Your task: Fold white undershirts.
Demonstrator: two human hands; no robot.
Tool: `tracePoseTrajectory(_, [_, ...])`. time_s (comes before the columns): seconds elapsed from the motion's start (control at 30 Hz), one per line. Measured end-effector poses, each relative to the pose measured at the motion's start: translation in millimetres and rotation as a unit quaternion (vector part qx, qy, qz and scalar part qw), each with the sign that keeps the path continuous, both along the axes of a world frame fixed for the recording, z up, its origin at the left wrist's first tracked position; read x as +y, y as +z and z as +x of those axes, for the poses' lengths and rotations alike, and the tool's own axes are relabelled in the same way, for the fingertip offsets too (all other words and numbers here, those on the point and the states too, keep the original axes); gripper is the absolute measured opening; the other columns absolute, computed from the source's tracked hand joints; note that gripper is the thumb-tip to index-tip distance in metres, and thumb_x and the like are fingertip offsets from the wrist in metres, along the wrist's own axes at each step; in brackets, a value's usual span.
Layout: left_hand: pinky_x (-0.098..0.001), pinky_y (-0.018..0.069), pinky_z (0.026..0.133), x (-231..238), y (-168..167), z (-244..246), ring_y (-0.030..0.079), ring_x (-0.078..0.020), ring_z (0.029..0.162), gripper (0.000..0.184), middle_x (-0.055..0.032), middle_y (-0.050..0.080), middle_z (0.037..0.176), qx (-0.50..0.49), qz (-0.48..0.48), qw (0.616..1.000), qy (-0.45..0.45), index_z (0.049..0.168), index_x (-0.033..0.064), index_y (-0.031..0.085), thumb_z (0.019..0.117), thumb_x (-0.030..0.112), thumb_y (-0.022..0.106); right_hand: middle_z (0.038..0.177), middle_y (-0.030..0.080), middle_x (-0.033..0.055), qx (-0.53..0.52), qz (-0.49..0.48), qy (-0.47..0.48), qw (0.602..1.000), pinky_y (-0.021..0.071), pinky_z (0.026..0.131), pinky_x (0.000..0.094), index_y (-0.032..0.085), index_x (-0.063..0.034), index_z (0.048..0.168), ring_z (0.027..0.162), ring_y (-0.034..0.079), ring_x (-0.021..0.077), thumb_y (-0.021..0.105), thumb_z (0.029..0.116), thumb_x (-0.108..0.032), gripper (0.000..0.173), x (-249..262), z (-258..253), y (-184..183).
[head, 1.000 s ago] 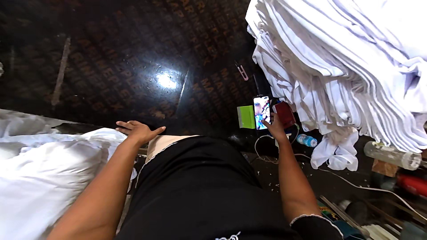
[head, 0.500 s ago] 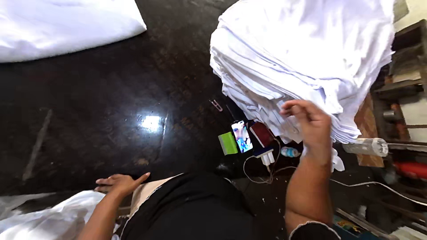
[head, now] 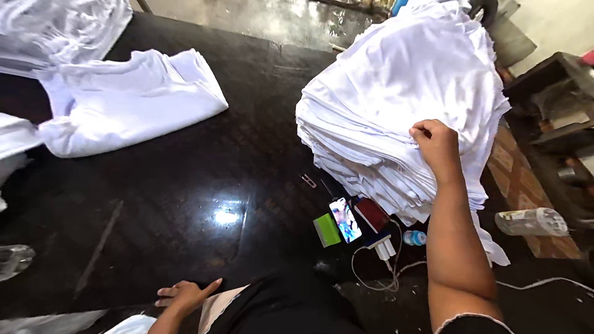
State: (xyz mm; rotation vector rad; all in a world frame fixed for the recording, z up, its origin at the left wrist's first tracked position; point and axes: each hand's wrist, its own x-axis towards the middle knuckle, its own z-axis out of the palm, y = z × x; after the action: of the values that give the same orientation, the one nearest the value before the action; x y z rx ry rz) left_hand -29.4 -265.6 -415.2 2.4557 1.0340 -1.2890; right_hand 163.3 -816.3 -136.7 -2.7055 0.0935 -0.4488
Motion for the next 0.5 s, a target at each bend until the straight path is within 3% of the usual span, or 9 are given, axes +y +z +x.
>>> tracePoseTrajectory(0.1, [-0.0607,0.0258,0.119,3,-8,-4,0.012,-0.0586,0.15,0.127,-0.045,-0.002,0.16,0.002,0.01,1.0,-0.013,0.15,-0.0222,0.017,0.0824,0.071,0.071,0.115,0.061,0.0288,0.015,-0.021,0.009,1.0,0.0503,0.09,0.0629,0.063,0.0036,0.116,0.108,0.06,0.0477,0.068,0.0994,-0.018,0.028,-1,-1,-9])
tracePoseTrajectory(0.17, [-0.0627,0.0239,0.12,7,-10,-2,0.012,-0.0584,0.15,0.125,-0.0456,0.001,0.16,0.022,-0.001,0.999,-0.027,0.15,-0.0228,0.02,0.0837,0.072,0.068,0.113,0.062,0.0282,0.006,-0.022,0.011,1.0,0.0497,0.089,0.0636,0.067,0.0033,0.112,0.107,0.06,0.0479,0.065,0.1008,-0.014,0.021,-1,1,-9])
tracePoseTrajectory(0.23, [-0.063,0.0283,0.118,14,-1,9,0.025,-0.0563,0.148,0.105,-0.0455,0.02,0.156,0.0,-0.057,0.998,-0.023,0.144,-0.0217,0.036,0.0915,0.064,0.065,0.11,0.064,0.027,-0.006,0.023,0.014,1.0,0.0503,0.089,0.0613,0.069,0.0044,0.11,0.102,0.063,0.0444,0.063,0.1015,-0.011,0.018,-3,4,-2])
tracePoseTrajectory(0.3, [-0.0642,0.0377,0.11,14,20,32,0.048,-0.0547,0.133,0.073,-0.0432,0.05,0.138,-0.121,-0.159,0.98,0.005,0.134,-0.0181,0.053,0.1012,0.046,0.062,0.107,0.067,0.0256,-0.026,0.099,0.012,0.995,0.052,0.086,0.0578,0.069,0.0057,0.11,0.096,0.065,0.0392,0.064,0.101,-0.01,0.019,-8,8,8])
tracePoseTrajectory(0.33, [-0.0651,0.0395,0.106,4,39,49,0.053,-0.0541,0.125,0.061,-0.0417,0.056,0.13,-0.191,-0.214,0.958,0.016,0.13,-0.0167,0.056,0.1043,0.038,0.059,0.107,0.068,0.0249,-0.041,0.139,0.004,0.989,0.053,0.086,0.0555,0.068,0.0057,0.111,0.094,0.066,0.0366,0.063,0.1018,-0.011,0.019,-10,11,12])
tracePoseTrajectory(0.4, [-0.0591,0.0429,0.105,-39,99,85,0.057,-0.0465,0.122,0.048,-0.0351,0.058,0.131,-0.32,-0.304,0.897,0.02,0.134,-0.0125,0.056,0.1064,0.026,0.057,0.11,0.067,0.0265,-0.09,0.199,-0.025,0.975,0.0526,0.09,0.0518,0.064,0.0084,0.116,0.098,0.066,0.0347,0.057,0.1041,-0.011,0.024,-9,21,20])
tracePoseTrajectory(0.47, [-0.0461,0.0489,0.102,-94,170,117,0.062,-0.0317,0.118,0.043,-0.0271,0.06,0.133,-0.467,-0.394,0.791,-0.025,0.136,-0.0094,0.054,0.1042,0.02,0.057,0.116,0.066,0.0297,-0.137,0.214,-0.031,0.967,0.0518,0.096,0.0498,0.06,0.0128,0.122,0.106,0.066,0.0361,0.051,0.1051,-0.01,0.03,13,29,37])
tracePoseTrajectory(0.5, [-0.0398,0.0501,0.103,-121,202,133,0.062,-0.0247,0.121,0.047,-0.0233,0.06,0.136,-0.534,-0.432,0.724,-0.064,0.137,-0.0081,0.054,0.1009,0.022,0.059,0.112,0.066,0.0292,-0.157,0.205,-0.01,0.966,0.054,0.092,0.0492,0.058,0.0133,0.123,0.101,0.068,0.0353,0.048,0.1061,-0.01,0.03,37,26,47])
